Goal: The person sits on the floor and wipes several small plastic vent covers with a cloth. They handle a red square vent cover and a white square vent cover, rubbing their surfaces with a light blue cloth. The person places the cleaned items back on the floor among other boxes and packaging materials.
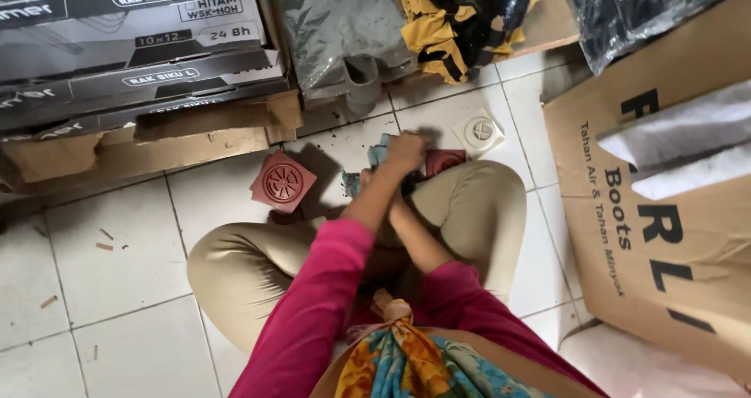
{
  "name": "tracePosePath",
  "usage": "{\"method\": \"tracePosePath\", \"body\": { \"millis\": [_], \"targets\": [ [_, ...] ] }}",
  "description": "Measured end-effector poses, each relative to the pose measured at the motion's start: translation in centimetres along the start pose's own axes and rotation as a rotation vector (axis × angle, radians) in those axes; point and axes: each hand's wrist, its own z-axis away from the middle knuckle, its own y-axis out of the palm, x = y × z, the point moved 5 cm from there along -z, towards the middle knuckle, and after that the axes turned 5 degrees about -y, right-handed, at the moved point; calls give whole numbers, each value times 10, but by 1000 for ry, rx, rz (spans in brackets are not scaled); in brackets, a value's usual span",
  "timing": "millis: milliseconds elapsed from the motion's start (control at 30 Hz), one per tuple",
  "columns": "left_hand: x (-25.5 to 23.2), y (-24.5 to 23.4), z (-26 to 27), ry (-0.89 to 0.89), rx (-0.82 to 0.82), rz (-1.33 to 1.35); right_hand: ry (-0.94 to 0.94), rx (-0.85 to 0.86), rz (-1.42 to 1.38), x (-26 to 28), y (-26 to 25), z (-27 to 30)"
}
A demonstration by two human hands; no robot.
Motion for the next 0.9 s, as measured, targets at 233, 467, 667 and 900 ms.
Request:
{"method": "tracePosePath", "body": {
  "millis": [233, 467, 667, 900],
  "targets": [
    [-42, 84, -80, 93, 63, -294, 40, 145, 45, 65, -117, 30],
    [-29, 110, -88, 62, 116, -296, 42, 187, 76, 97, -178, 54],
    [0, 58, -96, -101, 139, 119, 79, 118, 44, 79, -171, 45],
    [79, -111, 34, -366, -119, 472, 40, 49, 36, 40, -116, 9]
  ]
}}
